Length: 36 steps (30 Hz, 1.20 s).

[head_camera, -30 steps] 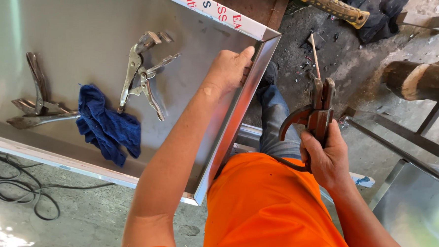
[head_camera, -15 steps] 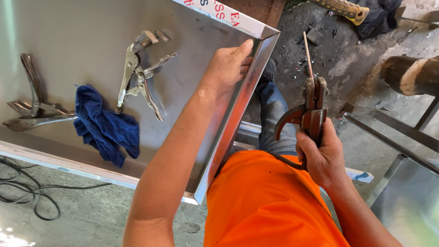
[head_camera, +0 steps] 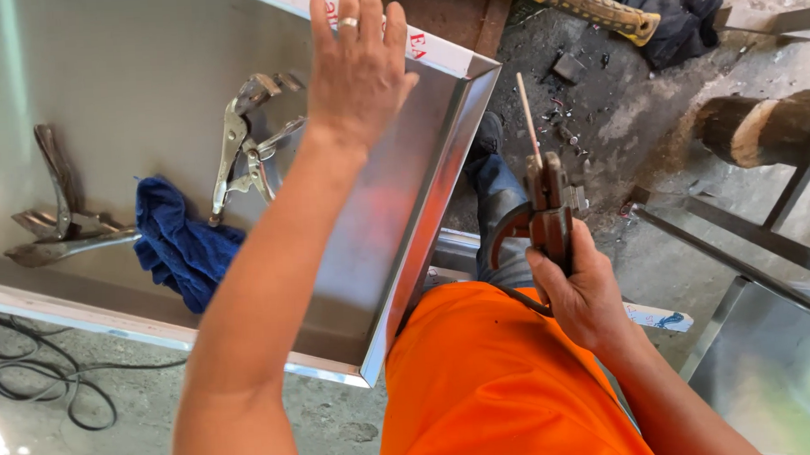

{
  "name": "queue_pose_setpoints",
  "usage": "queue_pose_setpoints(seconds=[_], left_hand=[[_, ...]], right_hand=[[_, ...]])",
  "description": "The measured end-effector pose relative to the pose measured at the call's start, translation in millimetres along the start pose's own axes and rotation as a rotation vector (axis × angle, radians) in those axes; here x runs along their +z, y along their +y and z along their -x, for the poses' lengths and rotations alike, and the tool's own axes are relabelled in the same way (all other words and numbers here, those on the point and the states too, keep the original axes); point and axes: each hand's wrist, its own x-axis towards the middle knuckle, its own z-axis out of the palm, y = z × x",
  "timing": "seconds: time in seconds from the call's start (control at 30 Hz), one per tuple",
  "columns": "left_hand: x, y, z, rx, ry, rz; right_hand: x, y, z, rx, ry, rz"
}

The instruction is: The person welds the corner joints of a stainless steel frame resting on a workbench. They position the frame, clamp it with locking pliers, tap it with a hammer, and strike an arc with a welding electrode holder, producing sparks and a bright arc as they weld the seams.

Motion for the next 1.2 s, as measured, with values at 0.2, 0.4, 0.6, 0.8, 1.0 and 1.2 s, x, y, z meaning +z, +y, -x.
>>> queue_pose_setpoints(seconds=[0.2,0.4,0.6,0.8,1.0,1.2], left_hand=[[83,-29,-23,0.402,-0.308,0.236],[103,-25,-4,0.434,-0.056,0.127],[111,-19,0,0.353,0.149,0.088],[101,-11,-3,0.264,0.161,0.099],[92,-14,-1,0.239,0.101,0.194],[75,-8,-8,0.177,-0.006,0.204]], right_hand=[[0,4,0,0.013,-0.008,0.051],[4,3,-5,0.0,0.025,0.074],[9,-7,-9,0.037,0.022,0.047],[9,-1,-10,-0.007,0.034,0.141],[4,2,-12,-0.027,0.015,0.157],[3,-4,-12,-0.047,0.036,0.112]])
